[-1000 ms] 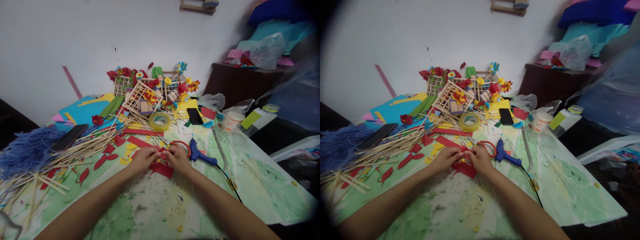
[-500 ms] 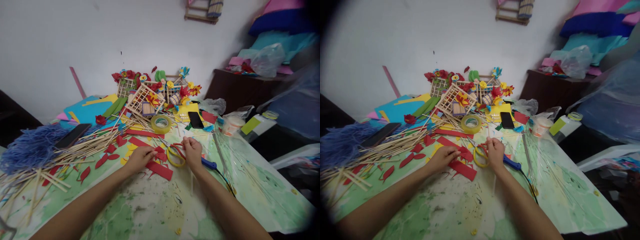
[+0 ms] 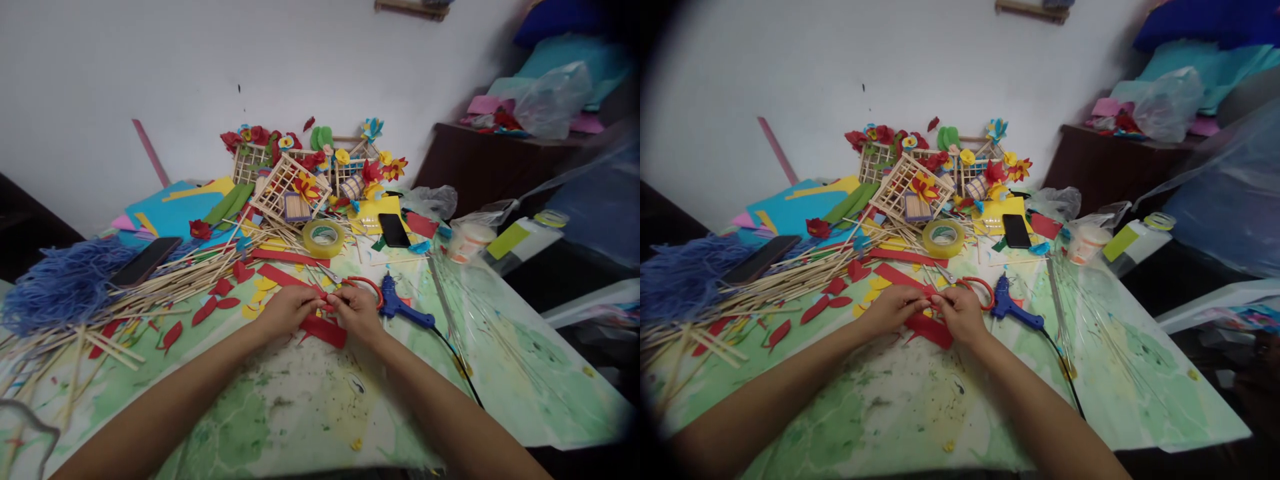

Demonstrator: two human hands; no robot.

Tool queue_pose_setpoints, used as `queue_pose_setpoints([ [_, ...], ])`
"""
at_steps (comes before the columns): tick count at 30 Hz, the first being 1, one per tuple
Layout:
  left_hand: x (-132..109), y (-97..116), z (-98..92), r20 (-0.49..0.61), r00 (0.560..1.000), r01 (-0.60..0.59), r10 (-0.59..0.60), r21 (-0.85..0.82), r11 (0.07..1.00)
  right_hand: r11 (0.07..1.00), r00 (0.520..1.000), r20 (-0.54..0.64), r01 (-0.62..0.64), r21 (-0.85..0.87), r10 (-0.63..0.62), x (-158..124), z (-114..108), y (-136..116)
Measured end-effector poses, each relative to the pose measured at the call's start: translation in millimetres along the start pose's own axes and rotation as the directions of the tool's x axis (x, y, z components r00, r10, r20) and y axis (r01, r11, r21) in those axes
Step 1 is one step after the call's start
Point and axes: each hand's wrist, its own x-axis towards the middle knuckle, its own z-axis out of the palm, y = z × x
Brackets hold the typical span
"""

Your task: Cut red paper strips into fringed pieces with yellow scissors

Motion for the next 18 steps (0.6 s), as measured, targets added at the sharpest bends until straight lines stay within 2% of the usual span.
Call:
queue_pose_setpoints([
  [10, 1.3, -0.9, -3.3, -0.004, 0.999, -0.044, 0.044, -0.073, 0.996, 0.990, 0.995, -0.054, -0.071, 0.123, 0.078, 0.3, 5.4, 3.2],
  [12, 0.8, -6.0, -5.9, -0.027, 0.999, -0.020, 0.018, -0.078, 0.997, 0.986, 0.987, -0.113, -0.094, 0.140, 0.110, 4.1, 0.4, 6.9],
  [15, 0.3, -16.5, -10.5, -0.082, 0.993, 0.083, -0.090, -0.090, 0.993, 0.983, 0.959, -0.241, -0.115, 0.145, 0.148, 10.7, -10.4, 12.3],
  [18, 0.9, -23.5, -10.3, -0.064, 0.994, 0.082, -0.092, -0.154, 0.985, 0.988, 0.959, -0.251, -0.100, 0.120, 0.127, 12.3, -14.1, 13.7],
])
